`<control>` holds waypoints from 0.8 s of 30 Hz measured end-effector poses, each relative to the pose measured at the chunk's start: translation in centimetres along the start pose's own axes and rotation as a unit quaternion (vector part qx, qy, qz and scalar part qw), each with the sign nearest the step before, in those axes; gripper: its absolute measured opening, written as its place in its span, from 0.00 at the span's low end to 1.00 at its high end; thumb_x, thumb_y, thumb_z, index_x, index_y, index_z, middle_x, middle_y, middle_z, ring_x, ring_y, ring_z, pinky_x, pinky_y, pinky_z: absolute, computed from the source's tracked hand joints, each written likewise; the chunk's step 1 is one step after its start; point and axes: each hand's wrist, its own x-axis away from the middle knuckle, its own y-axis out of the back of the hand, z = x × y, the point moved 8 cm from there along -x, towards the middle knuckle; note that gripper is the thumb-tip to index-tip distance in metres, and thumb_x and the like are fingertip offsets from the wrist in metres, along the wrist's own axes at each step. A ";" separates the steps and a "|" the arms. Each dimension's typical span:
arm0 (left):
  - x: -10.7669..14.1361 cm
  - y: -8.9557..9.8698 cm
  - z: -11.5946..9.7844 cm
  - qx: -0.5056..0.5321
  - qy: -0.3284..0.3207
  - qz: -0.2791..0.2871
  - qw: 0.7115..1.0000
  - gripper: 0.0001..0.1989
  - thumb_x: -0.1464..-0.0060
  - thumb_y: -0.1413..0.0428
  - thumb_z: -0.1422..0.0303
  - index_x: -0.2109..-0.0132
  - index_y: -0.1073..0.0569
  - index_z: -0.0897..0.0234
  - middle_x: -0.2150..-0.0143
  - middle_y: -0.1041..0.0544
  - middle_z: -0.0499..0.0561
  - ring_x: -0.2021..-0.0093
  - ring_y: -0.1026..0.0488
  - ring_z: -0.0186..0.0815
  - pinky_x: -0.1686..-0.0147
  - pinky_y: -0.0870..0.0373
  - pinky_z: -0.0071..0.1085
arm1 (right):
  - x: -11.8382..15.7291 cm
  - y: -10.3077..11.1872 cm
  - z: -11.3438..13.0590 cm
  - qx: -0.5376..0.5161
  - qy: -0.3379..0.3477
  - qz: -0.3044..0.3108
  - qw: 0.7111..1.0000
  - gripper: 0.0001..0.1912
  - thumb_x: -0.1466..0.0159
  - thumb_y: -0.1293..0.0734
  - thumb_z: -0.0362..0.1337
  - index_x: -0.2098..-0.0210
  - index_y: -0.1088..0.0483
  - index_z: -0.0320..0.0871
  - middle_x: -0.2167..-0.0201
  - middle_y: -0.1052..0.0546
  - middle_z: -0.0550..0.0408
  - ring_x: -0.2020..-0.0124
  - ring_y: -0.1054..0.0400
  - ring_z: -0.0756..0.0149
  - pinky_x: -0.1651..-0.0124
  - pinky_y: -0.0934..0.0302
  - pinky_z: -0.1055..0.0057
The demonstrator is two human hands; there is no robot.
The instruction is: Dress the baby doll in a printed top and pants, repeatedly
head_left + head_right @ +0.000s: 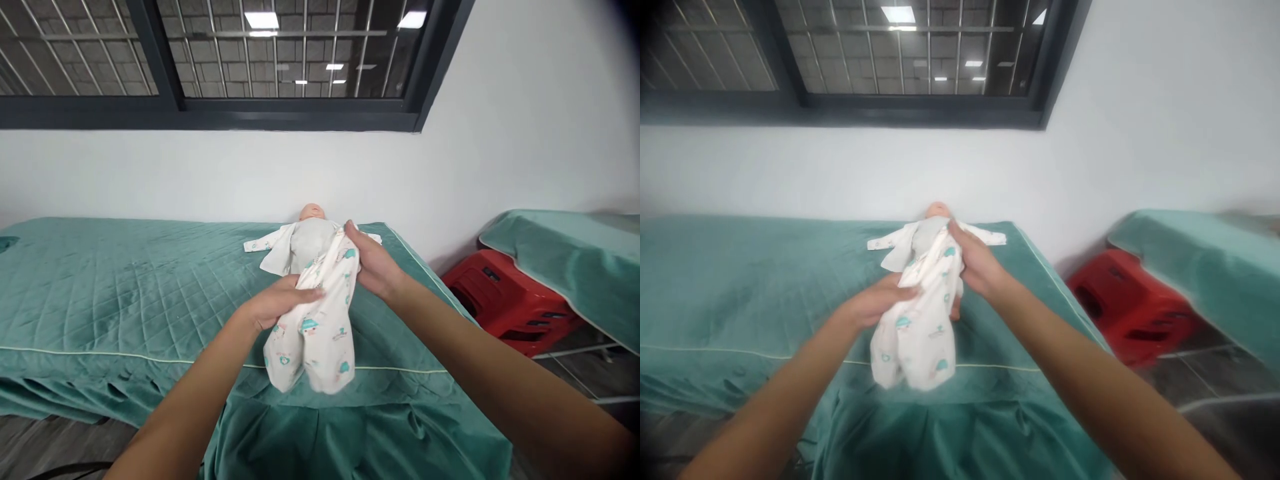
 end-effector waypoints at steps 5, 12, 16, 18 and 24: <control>-0.6 0.1 -0.3 0.042 -0.030 -0.017 0.999 0.28 0.56 0.30 0.66 0.48 0.24 0.69 0.55 0.18 0.61 0.57 0.20 0.48 0.57 0.24 0.40 | 1.1 1.0 -1.6 0.034 -0.068 0.036 0.996 0.25 0.37 0.32 0.56 0.52 0.25 0.42 0.59 0.18 0.49 0.60 0.24 0.62 0.57 0.30 0.68; -2.0 0.4 1.3 0.138 -0.028 -0.069 0.988 0.22 0.50 0.34 0.64 0.49 0.25 0.71 0.62 0.18 0.60 0.65 0.19 0.45 0.63 0.22 0.38 | 4.3 -0.1 -4.6 0.156 -0.163 0.165 0.960 0.22 0.47 0.22 0.43 0.56 0.22 0.38 0.62 0.18 0.49 0.62 0.23 0.62 0.57 0.30 0.69; -2.1 0.2 2.8 0.108 0.000 -0.046 0.993 0.25 0.50 0.34 0.57 0.49 0.24 0.69 0.60 0.18 0.59 0.65 0.20 0.42 0.62 0.23 0.35 | 3.4 1.3 -3.2 0.056 -0.097 0.059 0.992 0.18 0.39 0.27 0.45 0.55 0.23 0.40 0.60 0.18 0.49 0.62 0.23 0.64 0.56 0.30 0.69; -2.1 -0.1 3.3 0.048 0.019 -0.028 0.998 0.27 0.54 0.31 0.59 0.49 0.24 0.68 0.59 0.17 0.58 0.63 0.20 0.41 0.62 0.24 0.33 | 3.1 2.4 -2.9 0.012 -0.074 0.015 0.997 0.17 0.38 0.28 0.46 0.54 0.23 0.41 0.59 0.18 0.49 0.63 0.23 0.63 0.56 0.29 0.69; -3.6 0.0 3.5 -0.002 0.046 -0.050 0.998 0.26 0.56 0.30 0.61 0.50 0.22 0.68 0.56 0.18 0.59 0.60 0.21 0.43 0.60 0.25 0.35 | 4.4 5.4 -5.7 -0.001 -0.114 -0.029 0.993 0.19 0.36 0.31 0.47 0.52 0.24 0.41 0.60 0.18 0.47 0.63 0.22 0.61 0.58 0.28 0.67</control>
